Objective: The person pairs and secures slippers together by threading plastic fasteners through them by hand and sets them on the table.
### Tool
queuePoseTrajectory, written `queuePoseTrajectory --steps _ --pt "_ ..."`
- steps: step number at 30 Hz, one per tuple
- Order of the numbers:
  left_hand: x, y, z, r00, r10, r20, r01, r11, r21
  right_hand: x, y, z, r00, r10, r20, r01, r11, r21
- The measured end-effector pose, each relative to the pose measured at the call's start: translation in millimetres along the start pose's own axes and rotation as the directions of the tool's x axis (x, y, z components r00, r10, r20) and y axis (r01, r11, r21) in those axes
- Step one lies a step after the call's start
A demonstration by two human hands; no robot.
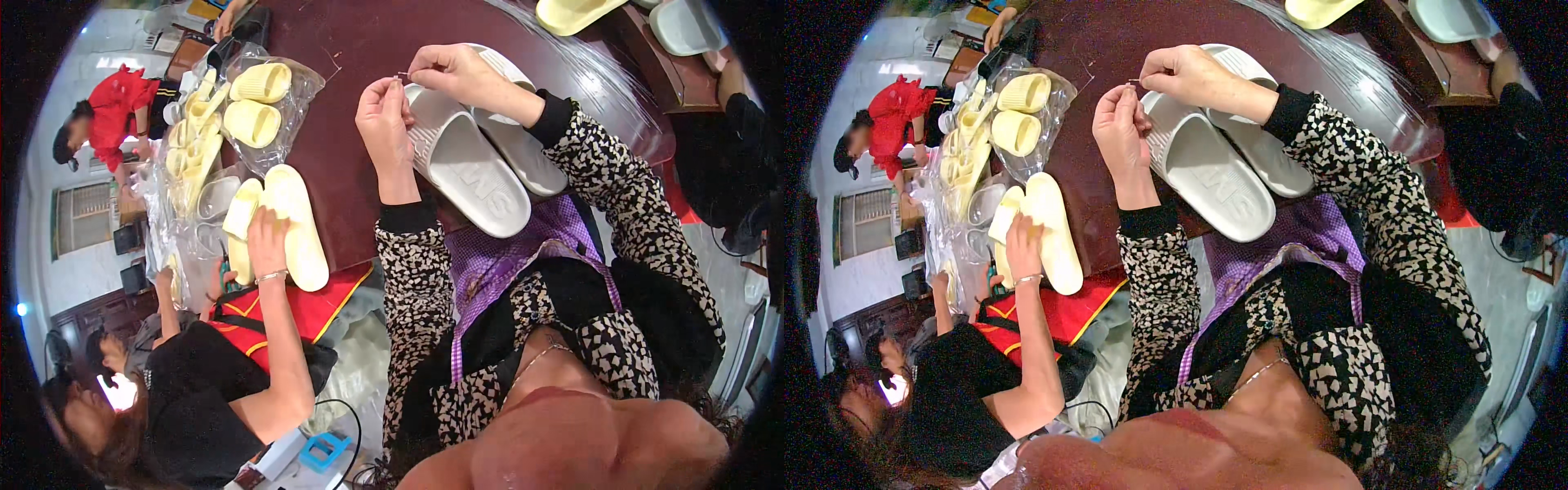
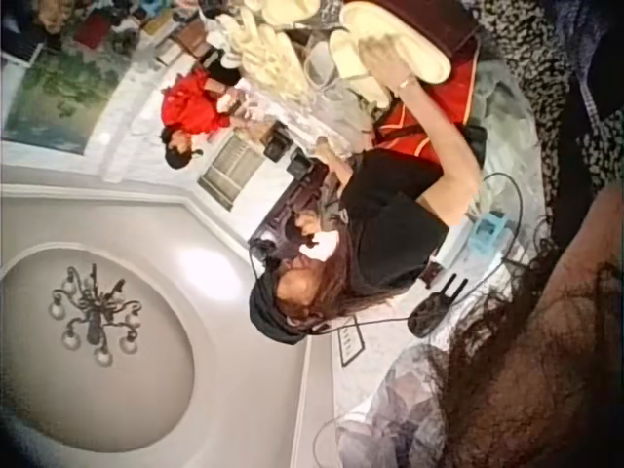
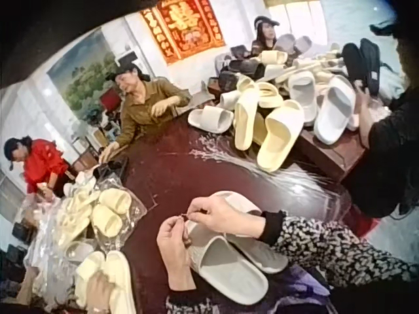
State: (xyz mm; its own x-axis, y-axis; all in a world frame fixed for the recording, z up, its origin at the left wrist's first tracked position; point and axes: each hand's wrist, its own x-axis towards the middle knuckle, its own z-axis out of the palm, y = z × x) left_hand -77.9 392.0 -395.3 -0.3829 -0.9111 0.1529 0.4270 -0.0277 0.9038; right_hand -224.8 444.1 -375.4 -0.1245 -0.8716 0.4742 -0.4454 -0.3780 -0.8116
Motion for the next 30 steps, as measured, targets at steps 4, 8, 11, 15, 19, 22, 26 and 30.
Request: queuePoseTrajectory --steps 4,8,11,15,19,22,26,30 --pt "-0.7 -0.1 0.7 1.000 -0.021 0.003 0.021 1.000 -0.008 -1.8 0.8 1.0 1.000 0.026 0.010 -0.026 0.997 -0.068" --pt "-1.2 -0.8 1.7 1.000 -0.026 0.001 0.026 1.000 0.003 -3.2 4.7 2.9 1.000 -0.020 -0.013 0.019 0.993 -0.116" --pt "-2.0 -1.7 1.6 0.999 -0.038 0.002 0.039 0.999 -0.002 -4.8 5.2 3.2 1.000 -0.019 -0.017 0.016 0.991 -0.136" --pt "-1.6 -2.7 2.2 0.999 -0.043 -0.005 0.043 0.999 0.014 -5.4 4.5 2.6 1.000 -0.004 -0.012 0.002 0.992 -0.127" --pt "-1.9 -3.9 1.4 0.999 -0.050 0.005 0.050 0.999 0.021 -5.0 4.5 3.4 1.000 0.004 -0.015 -0.006 0.990 -0.138" --pt "-0.4 -4.6 -0.8 0.998 -0.061 0.003 0.061 0.998 0.005 -5.7 2.8 4.0 1.000 -0.022 -0.010 0.020 0.989 -0.150" --pt "-0.2 -5.7 -2.1 0.995 -0.096 0.009 0.096 0.995 -0.017 -7.7 4.5 4.9 0.999 -0.052 -0.008 0.050 0.987 -0.152" --pt "1.4 -6.2 -6.7 0.991 -0.127 0.042 0.128 0.992 -0.017 -7.8 8.1 6.3 0.997 -0.074 -0.003 0.073 0.986 -0.153"
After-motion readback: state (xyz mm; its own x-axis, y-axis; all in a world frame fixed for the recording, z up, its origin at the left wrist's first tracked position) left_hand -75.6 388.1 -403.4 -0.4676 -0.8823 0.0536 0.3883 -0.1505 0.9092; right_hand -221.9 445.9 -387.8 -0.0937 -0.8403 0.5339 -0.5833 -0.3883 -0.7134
